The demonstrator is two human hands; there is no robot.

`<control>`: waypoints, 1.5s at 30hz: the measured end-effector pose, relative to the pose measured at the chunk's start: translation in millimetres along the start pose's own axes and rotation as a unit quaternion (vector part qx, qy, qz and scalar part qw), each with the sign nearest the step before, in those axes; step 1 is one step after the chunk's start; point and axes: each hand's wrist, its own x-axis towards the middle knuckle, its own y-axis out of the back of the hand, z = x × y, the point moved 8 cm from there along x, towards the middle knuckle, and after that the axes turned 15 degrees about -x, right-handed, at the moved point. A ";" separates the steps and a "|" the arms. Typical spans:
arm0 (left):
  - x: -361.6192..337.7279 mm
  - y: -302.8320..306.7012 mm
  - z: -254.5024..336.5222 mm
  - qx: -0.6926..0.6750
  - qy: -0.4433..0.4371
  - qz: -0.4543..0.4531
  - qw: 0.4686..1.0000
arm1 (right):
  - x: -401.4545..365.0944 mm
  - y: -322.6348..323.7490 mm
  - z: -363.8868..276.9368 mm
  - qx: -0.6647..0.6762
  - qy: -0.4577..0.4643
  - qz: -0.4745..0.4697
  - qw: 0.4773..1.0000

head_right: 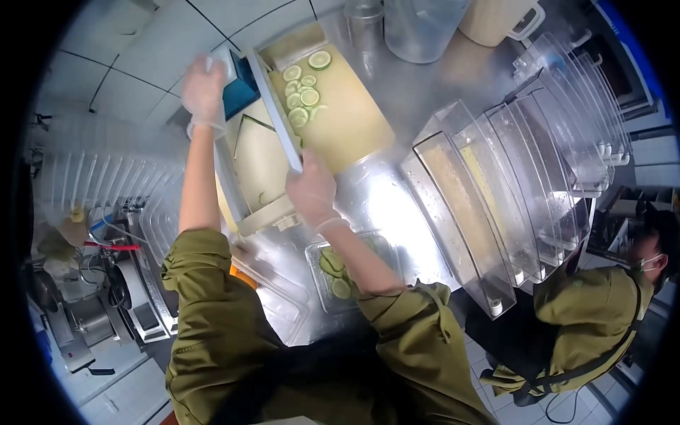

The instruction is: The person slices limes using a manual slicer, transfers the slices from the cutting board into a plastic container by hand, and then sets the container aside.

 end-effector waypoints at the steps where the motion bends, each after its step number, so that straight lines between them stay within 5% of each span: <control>1: 1.6 -0.2 -3.3 -0.032 0.004 -0.024 0.999 | -0.7 -1.9 2.8 -0.006 -0.009 -0.002 1.000; 13: -162.6 88.7 89.1 0.004 -0.053 0.122 0.991 | -1.5 11.0 0.1 -0.005 -0.036 0.049 0.998; 16: -154.2 78.0 80.9 0.020 -0.070 0.142 0.987 | -0.7 12.0 -1.8 0.003 -0.029 0.054 0.998; 20: -60.9 31.4 44.0 0.047 -0.076 0.143 0.986 | 0.8 1.5 4.3 0.011 0.000 0.075 0.997; 24: -17.5 2.1 9.2 0.070 -0.034 0.170 0.982 | -0.2 -0.7 4.9 0.020 -0.040 -0.007 0.999; 25: -4.0 -5.5 13.0 0.060 -0.027 0.179 0.982 | 0.3 5.1 1.7 0.040 -0.014 0.042 0.998; 31: -27.2 8.9 28.1 0.080 -0.071 0.132 0.986 | -2.8 6.5 3.0 0.038 -0.044 0.009 0.998; 39: -158.5 86.0 85.7 0.020 -0.086 0.104 0.991 | -1.4 4.9 4.6 0.024 -0.073 0.013 0.997; 42: -155.7 75.8 74.2 0.030 -0.097 0.112 0.988 | 0.1 3.9 3.9 0.024 -0.037 0.033 0.998; 45: -78.1 35.2 43.4 0.060 -0.119 0.143 0.981 | -1.8 9.3 -0.3 0.040 -0.041 0.014 0.998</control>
